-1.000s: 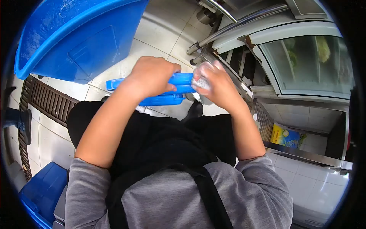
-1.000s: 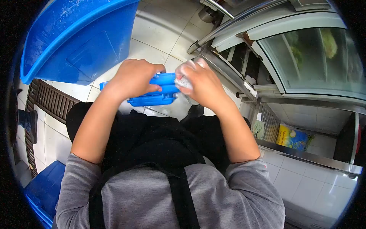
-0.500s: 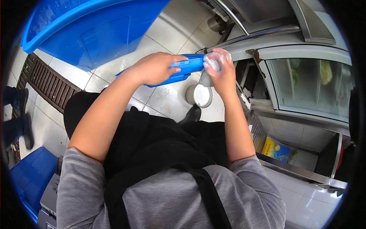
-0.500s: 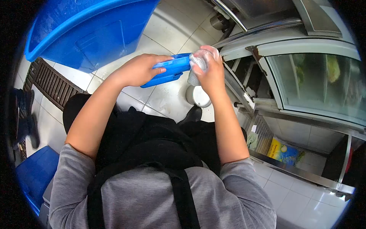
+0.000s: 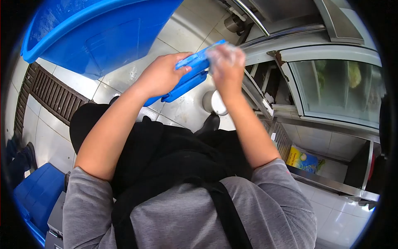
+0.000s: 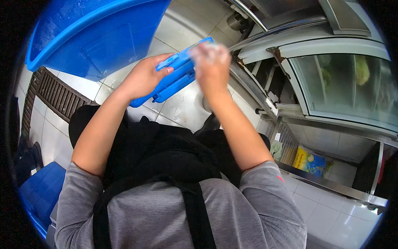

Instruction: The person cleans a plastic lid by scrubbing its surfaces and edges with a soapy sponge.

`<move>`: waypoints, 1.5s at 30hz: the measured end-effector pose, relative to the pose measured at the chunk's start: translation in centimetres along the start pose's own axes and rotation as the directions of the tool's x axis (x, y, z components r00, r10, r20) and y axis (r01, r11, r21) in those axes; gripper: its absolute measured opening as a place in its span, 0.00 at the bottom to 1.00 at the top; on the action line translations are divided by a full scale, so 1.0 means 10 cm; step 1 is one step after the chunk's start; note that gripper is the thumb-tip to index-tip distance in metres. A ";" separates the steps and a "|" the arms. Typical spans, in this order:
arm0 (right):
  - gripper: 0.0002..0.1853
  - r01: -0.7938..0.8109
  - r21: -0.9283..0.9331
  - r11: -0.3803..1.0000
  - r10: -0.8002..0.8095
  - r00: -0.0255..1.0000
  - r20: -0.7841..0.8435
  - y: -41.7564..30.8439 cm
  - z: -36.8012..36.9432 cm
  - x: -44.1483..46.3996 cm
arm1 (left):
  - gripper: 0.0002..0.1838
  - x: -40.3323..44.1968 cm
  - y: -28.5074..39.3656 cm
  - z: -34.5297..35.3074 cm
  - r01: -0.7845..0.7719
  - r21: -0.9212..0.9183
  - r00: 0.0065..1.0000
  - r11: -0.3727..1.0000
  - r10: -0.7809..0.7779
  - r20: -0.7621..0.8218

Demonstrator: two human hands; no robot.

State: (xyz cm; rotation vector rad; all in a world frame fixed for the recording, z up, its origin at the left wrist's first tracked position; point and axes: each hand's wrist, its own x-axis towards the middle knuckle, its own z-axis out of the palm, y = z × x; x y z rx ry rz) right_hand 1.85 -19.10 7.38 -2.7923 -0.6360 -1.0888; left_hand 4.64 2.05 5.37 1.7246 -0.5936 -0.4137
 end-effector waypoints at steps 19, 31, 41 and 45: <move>0.11 0.007 0.032 0.999 -0.010 0.994 0.105 -0.07 -0.05 0.18 | 0.20 0.00 0.03 0.02 0.024 -0.047 0.997 0.999 -0.027 -0.067; 0.13 -0.069 -0.042 0.997 0.072 0.995 0.074 0.23 -0.03 0.35 | 0.21 0.01 0.01 0.04 0.026 -0.011 0.997 1.000 -0.027 -0.075; 0.09 -0.100 0.023 0.995 0.098 0.993 0.065 0.09 0.00 0.25 | 0.21 0.04 -0.03 0.06 0.001 -0.041 0.996 0.999 -0.004 -0.085; 0.11 -0.041 0.068 0.997 0.035 0.996 0.079 0.05 0.05 0.17 | 0.21 0.03 -0.03 0.07 0.022 -0.068 0.998 0.997 -0.027 -0.061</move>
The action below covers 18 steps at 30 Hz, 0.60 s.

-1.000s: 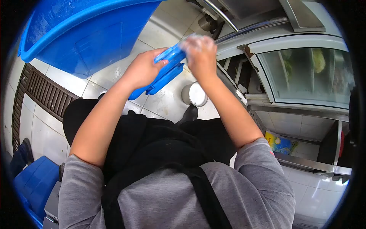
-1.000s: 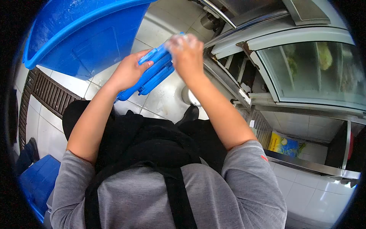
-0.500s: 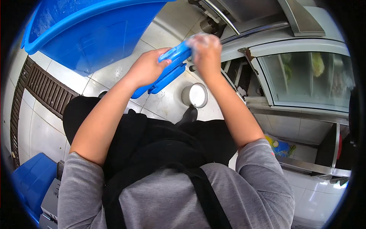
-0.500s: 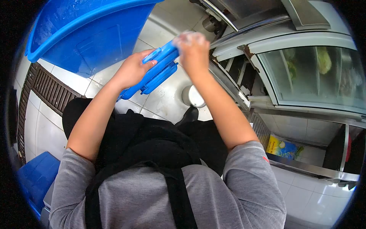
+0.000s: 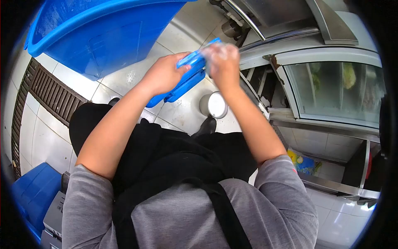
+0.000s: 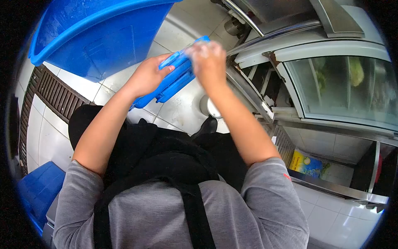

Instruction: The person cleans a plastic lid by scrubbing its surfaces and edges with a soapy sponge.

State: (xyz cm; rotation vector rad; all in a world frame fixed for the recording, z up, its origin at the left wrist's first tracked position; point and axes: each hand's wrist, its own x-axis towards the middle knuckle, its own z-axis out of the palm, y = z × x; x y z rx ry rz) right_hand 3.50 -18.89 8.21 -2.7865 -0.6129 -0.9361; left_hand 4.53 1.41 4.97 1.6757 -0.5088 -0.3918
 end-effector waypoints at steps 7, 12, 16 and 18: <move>0.08 0.068 0.052 0.996 -0.067 0.998 -0.007 -0.06 0.02 0.00 | 0.21 0.01 0.04 -0.02 -0.031 0.047 0.998 0.998 0.033 -0.046; 0.10 -0.013 -0.034 0.999 0.012 1.000 -0.005 0.00 -0.01 0.11 | 0.20 0.02 -0.02 0.01 -0.038 0.033 0.997 0.999 0.040 -0.068; 0.08 -0.026 0.021 0.999 0.024 0.998 0.064 0.06 -0.03 0.08 | 0.20 0.01 0.00 0.01 -0.036 0.033 0.997 0.999 0.038 -0.065; 0.08 -0.222 -0.011 0.975 0.222 0.974 0.034 0.24 -0.05 0.23 | 0.20 -0.01 -0.03 0.03 -0.046 0.035 0.997 0.998 0.048 -0.060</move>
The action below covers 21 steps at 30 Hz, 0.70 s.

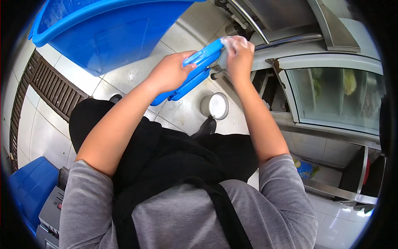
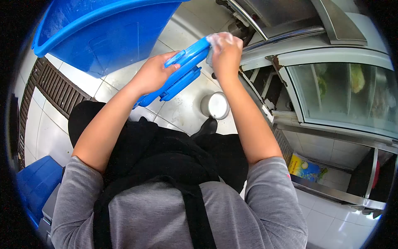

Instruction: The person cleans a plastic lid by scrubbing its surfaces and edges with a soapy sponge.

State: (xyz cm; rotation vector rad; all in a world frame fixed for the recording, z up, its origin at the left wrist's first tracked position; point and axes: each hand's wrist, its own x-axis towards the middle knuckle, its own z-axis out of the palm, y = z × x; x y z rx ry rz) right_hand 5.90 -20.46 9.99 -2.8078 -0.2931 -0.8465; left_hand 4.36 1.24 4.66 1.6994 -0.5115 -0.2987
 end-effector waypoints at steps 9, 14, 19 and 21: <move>0.08 -0.123 0.099 0.987 0.126 0.991 -0.032 -0.02 0.05 -0.05 | 0.20 -0.02 0.04 -0.01 0.041 0.012 0.999 0.999 -0.041 -0.007; 0.08 0.171 0.024 0.985 -0.171 0.985 0.020 -0.22 0.09 -0.29 | 0.20 -0.02 0.06 -0.02 0.041 0.005 0.999 0.999 -0.041 -0.010; 0.07 -0.071 0.071 0.995 0.075 0.996 -0.056 -0.20 0.07 -0.10 | 0.19 -0.02 0.10 -0.03 0.045 0.027 0.999 0.999 -0.045 -0.001; 0.08 0.189 0.105 0.976 -0.188 0.982 -0.014 -0.37 0.10 -0.27 | 0.19 -0.02 0.07 -0.05 0.040 0.012 0.999 0.999 -0.040 -0.024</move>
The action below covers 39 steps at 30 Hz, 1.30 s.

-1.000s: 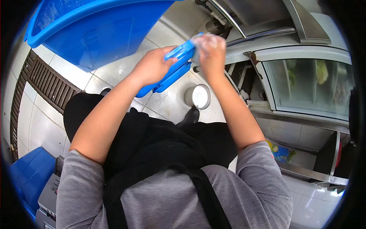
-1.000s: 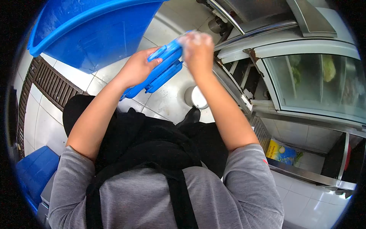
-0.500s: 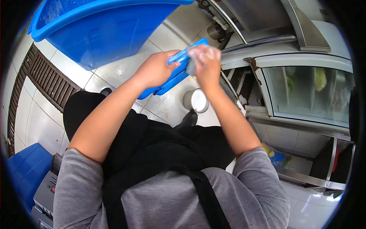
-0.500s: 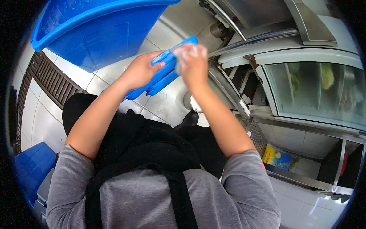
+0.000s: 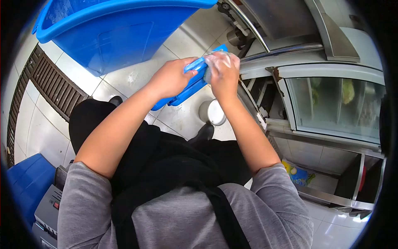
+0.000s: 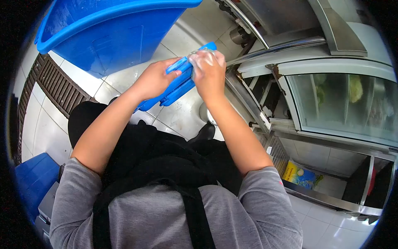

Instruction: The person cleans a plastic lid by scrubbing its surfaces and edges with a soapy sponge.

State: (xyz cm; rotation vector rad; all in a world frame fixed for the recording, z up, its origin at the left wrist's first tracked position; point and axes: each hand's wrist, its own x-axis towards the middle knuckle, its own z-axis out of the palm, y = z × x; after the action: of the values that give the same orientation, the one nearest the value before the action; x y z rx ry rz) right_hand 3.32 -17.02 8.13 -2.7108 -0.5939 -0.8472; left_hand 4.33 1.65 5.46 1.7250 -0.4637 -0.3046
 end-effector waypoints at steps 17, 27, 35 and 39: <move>0.14 -0.821 0.558 0.120 0.577 0.515 0.634 0.71 -0.31 0.13 | 0.23 -0.05 -0.18 -0.28 -0.034 -0.043 0.978 0.999 0.042 0.204; 0.25 -0.587 0.672 0.451 0.378 0.808 0.452 0.39 -0.09 -0.13 | 0.22 -0.07 0.14 -0.61 -0.061 0.594 0.993 0.802 -0.013 0.120; 0.16 -0.312 0.574 0.757 0.287 0.948 0.136 -0.06 0.25 -0.04 | 0.18 0.04 -0.02 -0.55 -0.147 0.623 0.989 0.768 0.112 0.096; 0.07 -0.412 0.504 0.760 0.456 0.889 0.038 0.07 0.23 -0.04 | 0.16 0.06 -0.05 -0.42 -0.085 0.536 0.996 0.840 0.084 0.025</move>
State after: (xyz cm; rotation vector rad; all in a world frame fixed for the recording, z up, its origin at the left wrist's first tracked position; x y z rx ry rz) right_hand 4.43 -16.95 5.99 -2.1799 -0.1129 -0.5789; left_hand 6.80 5.17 5.84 2.2441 -0.6701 -0.1114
